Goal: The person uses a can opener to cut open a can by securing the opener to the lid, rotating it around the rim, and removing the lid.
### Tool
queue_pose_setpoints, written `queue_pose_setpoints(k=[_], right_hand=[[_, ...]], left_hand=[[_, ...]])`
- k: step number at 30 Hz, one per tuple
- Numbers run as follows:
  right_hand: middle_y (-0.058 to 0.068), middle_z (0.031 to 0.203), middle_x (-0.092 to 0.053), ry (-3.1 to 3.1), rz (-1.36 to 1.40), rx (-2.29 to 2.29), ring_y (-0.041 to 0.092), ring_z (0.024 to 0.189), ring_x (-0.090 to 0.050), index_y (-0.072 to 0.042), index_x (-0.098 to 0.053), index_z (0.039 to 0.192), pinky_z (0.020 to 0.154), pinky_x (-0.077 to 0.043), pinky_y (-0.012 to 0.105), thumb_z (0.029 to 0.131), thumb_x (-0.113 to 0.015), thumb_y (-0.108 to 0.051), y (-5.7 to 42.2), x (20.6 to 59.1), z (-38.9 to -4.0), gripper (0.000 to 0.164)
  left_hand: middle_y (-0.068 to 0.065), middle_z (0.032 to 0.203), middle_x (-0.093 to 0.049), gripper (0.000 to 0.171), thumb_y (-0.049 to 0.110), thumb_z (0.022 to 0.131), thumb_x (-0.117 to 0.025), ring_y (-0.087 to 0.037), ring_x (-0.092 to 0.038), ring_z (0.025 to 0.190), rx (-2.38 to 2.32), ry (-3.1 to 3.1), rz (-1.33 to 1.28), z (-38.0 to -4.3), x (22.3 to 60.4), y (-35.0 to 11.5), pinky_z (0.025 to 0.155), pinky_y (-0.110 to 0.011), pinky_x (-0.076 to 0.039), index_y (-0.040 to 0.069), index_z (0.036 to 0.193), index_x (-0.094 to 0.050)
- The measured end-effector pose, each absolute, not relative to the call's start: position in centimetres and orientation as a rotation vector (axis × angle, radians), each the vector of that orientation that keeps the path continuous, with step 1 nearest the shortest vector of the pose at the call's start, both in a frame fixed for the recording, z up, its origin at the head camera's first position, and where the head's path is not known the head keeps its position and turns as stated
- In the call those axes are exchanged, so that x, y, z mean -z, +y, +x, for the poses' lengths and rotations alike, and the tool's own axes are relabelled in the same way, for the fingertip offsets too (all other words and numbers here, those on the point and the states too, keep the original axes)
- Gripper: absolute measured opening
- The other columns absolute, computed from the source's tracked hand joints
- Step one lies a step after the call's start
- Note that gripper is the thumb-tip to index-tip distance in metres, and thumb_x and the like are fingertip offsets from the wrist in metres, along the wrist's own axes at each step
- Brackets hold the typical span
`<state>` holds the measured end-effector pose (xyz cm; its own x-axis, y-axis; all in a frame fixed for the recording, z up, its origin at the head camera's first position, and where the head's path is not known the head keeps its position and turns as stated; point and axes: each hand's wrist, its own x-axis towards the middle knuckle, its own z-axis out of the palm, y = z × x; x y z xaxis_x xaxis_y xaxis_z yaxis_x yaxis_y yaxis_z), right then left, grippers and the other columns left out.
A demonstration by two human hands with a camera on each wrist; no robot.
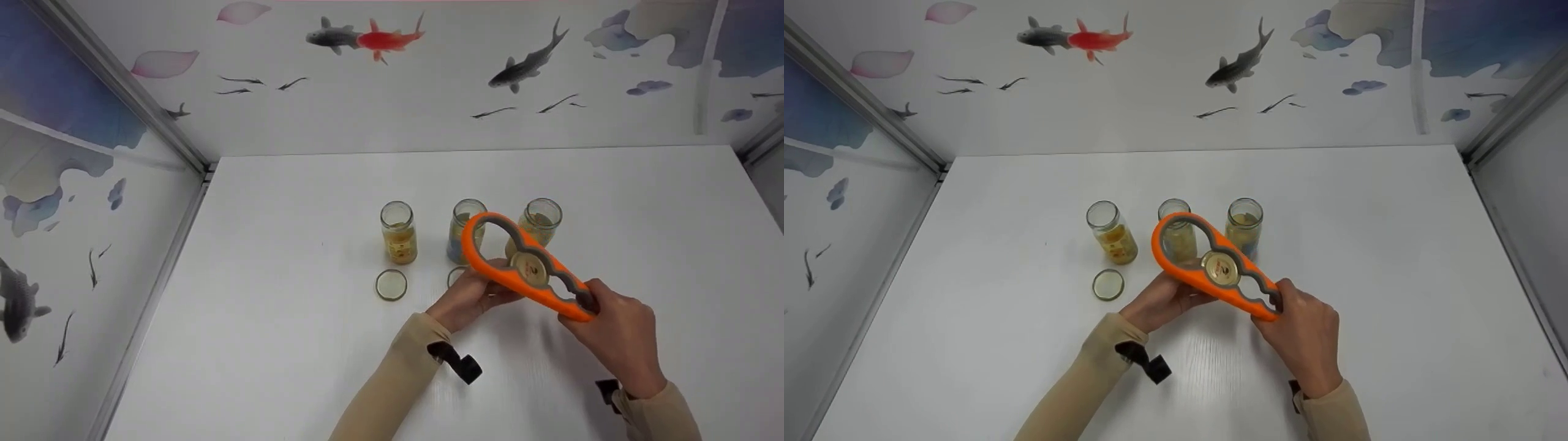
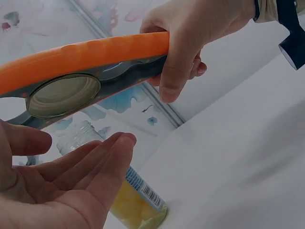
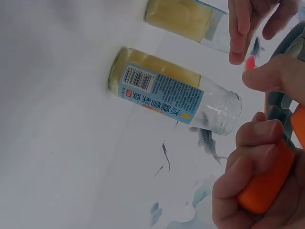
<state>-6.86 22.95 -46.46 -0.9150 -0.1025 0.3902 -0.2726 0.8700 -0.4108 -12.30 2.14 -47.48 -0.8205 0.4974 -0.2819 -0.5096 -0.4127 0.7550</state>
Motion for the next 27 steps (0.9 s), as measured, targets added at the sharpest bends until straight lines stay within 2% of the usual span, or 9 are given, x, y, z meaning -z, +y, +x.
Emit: queue_pose_setpoints(k=[5, 10, 19, 27], right_hand=[[-0.001, 0.057, -0.052, -2.717, 0.275, -0.675, 0.011, 0.045, -0.043, -0.001, -0.062, 0.081, 0.044, -0.039, 0.030, 0.061, -0.080, 0.001, 22.70, 46.67, -6.66, 0.027], [-0.001, 0.058, -0.055, -2.718, 0.305, -0.685, 0.011, 0.046, -0.045, -0.001, -0.062, 0.082, 0.044, -0.040, 0.031, 0.061, -0.082, 0.001, 22.70, 46.75, -6.56, 0.029], [-0.001, 0.062, -0.061, -2.700, 0.386, -0.665, 0.011, 0.051, -0.051, -0.005, -0.063, 0.083, 0.047, -0.044, 0.032, 0.060, -0.085, -0.003, 22.84, 47.11, -6.37, 0.032], [-0.004, 0.060, -0.055, -2.714, 0.383, -0.647, 0.009, 0.050, -0.044, -0.004, -0.063, 0.083, 0.046, -0.041, 0.030, 0.061, -0.085, -0.005, 22.97, 47.14, -6.32, 0.032]], left_hand=[[-0.009, 0.094, -0.069, 0.026, 0.011, 0.097, -0.049, -0.022, -0.065, 0.092, -2.255, 0.999, -0.036, -11.91, 47.42, 1.97, 0.093, -0.043, -0.048, 0.000, 0.115, -0.064], [-0.016, 0.113, -0.065, 0.039, 0.019, 0.098, -0.046, -0.036, -0.061, 0.110, -2.259, 0.876, 0.025, -11.71, 47.38, 1.70, 0.097, -0.048, -0.044, -0.002, 0.130, -0.056], [-0.010, 0.114, -0.064, 0.045, 0.031, 0.097, -0.047, -0.026, -0.063, 0.104, -2.229, 0.875, 0.068, -11.50, 47.76, 1.93, 0.095, -0.040, -0.046, 0.005, 0.133, -0.054], [-0.008, 0.117, -0.063, 0.047, 0.031, 0.098, -0.048, -0.022, -0.062, 0.104, -2.222, 0.851, 0.069, -11.36, 47.92, 1.98, 0.093, -0.036, -0.047, 0.006, 0.137, -0.052]])
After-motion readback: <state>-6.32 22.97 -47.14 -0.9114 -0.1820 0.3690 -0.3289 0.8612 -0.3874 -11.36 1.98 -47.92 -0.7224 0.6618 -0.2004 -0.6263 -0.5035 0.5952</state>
